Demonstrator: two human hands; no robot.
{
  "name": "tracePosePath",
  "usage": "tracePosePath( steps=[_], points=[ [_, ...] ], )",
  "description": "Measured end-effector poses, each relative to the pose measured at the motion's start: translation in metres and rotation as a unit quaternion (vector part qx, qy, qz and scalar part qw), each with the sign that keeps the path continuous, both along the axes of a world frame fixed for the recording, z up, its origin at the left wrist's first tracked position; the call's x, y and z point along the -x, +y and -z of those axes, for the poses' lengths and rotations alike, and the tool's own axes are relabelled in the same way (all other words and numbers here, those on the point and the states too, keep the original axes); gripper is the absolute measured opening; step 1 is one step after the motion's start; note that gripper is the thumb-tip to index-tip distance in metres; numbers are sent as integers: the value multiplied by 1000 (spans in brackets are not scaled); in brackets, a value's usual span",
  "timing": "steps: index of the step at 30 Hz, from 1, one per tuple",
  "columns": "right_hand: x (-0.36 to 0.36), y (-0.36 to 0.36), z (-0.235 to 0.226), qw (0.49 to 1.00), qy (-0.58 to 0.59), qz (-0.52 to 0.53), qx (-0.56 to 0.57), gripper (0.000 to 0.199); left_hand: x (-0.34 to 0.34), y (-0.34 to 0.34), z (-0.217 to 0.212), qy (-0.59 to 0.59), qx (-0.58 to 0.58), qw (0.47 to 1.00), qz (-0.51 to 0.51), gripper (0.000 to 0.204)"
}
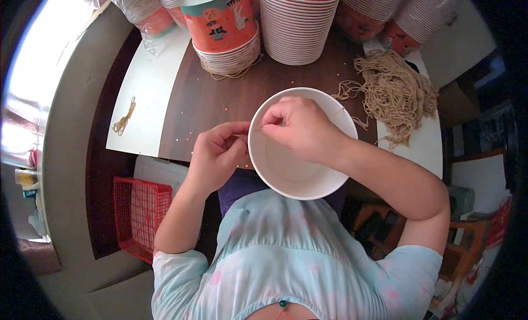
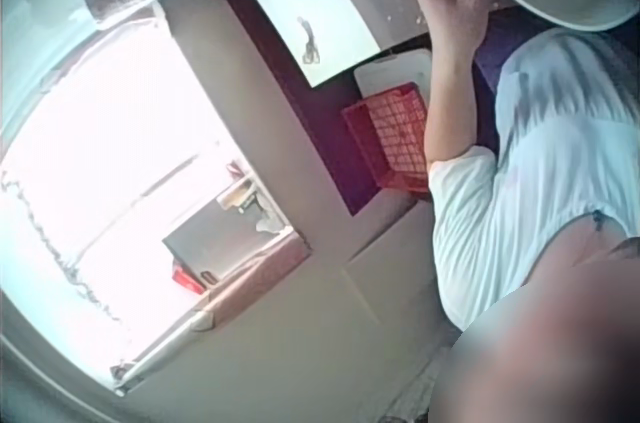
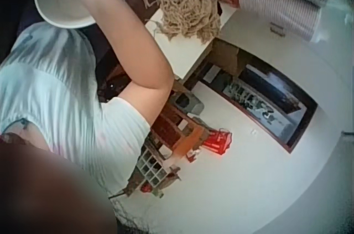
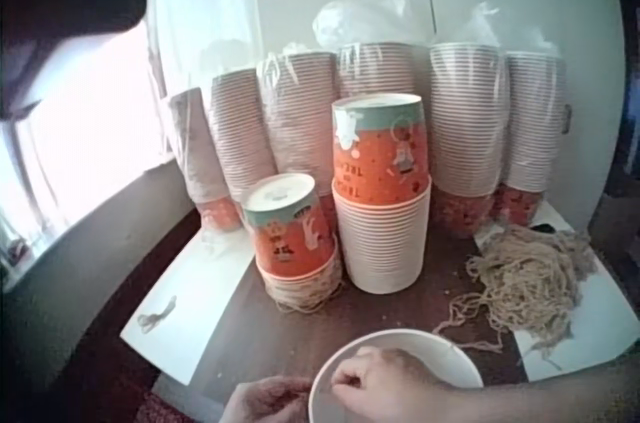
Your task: Tying string handles to paper Halloween treat bowls.
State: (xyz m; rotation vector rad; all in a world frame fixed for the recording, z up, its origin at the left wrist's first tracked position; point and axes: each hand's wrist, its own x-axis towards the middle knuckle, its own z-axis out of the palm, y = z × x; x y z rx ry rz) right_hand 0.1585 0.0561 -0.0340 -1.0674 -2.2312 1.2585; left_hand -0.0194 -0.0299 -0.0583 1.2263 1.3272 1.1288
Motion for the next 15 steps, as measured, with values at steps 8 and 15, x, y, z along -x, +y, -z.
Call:
tracePosePath(
  steps=[8,15],
  points=[
    [8,1,1,1000,-2,2,13,12,-1,3,-1,57,-22,998,8,22],
    [4,13,-18,997,-67,-49,-2,24,-14,13,-7,323,-169,930,-48,15]
  ],
)
